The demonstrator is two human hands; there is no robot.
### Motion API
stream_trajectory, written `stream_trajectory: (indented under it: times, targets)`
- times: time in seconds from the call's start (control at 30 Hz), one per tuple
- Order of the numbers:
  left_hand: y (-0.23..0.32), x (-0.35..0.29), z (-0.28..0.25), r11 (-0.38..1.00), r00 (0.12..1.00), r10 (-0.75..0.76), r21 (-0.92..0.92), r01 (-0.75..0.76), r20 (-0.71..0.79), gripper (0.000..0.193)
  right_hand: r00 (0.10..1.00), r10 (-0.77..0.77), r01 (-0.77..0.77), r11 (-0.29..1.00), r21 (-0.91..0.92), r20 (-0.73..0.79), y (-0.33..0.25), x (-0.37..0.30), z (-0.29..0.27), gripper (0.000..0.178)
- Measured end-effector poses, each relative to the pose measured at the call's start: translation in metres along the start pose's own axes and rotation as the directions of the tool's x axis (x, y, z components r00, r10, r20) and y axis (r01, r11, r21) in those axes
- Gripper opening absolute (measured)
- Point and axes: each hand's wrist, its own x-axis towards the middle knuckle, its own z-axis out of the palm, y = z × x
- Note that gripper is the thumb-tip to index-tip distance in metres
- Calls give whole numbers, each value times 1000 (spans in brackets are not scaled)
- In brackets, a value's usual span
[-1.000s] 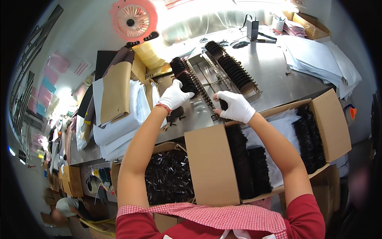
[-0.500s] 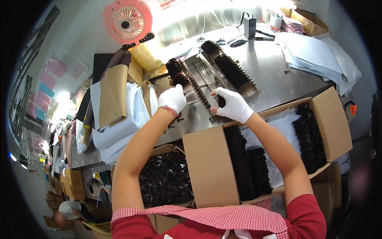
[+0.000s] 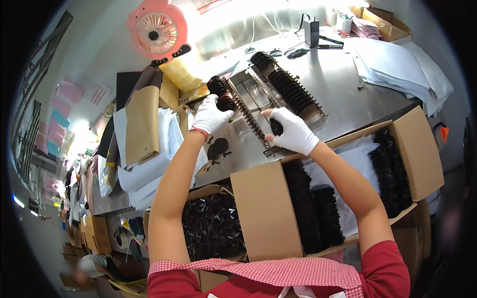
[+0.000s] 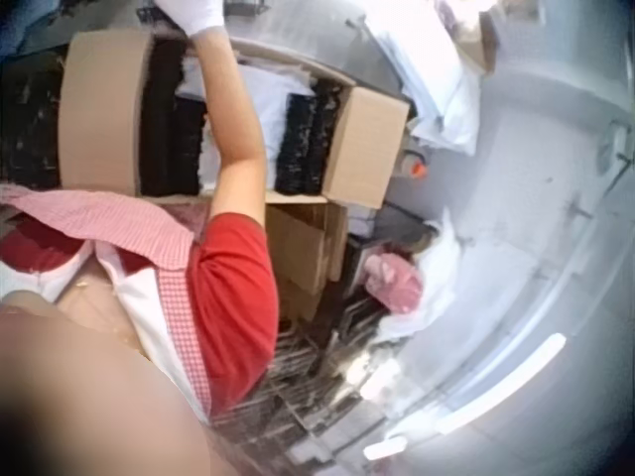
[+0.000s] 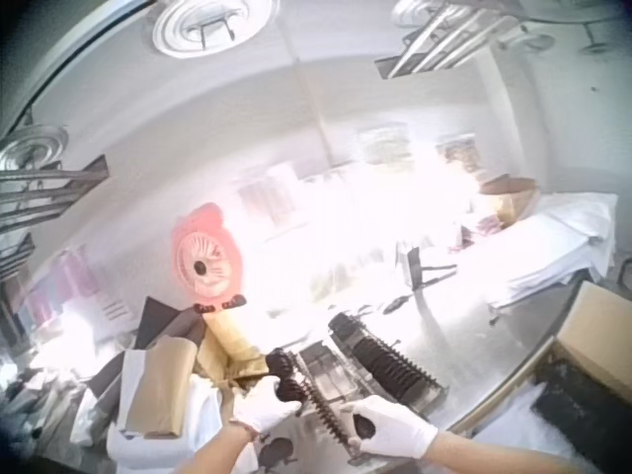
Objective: The person repeatedly picks up small black cylindrical objects from a cardboard box and places them onto a metal rack. They then carry the filled rack to a nearby storage area and return with an empty one to continue the process.
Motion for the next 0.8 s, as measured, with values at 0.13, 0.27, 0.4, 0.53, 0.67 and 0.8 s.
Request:
stream_trajectory:
  times: [0.13,0.27,0.4,0.53,0.67,0.8]
  targets:
    - [2,21,26,989,968,-102,-78,123,230,55,979,66,-79,995,63,194,-2,4,-10,46]
    - [29,27,19,993,928,-48,-87,86,370,30,980,35,-57,992,110,195,6,2,-12,40]
    - [51,17,21,965,998,-48,260,34,44,24,972,158,-187,969,163,175,-5,5,-7,41]
    - [36,5,-8,915,992,-129,384,124,-13,26,975,219,-214,970,116,-35,-7,6,2,54]
    - [58,-32,-16,965,963,256,-72,-251,82,30,978,9,-10,1000,-4,-209,-25,17,16,79]
    - [89,-55,-44,887,874,317,-442,-135,368,28,998,-7,12,997,80,-64,-56,28,10,66]
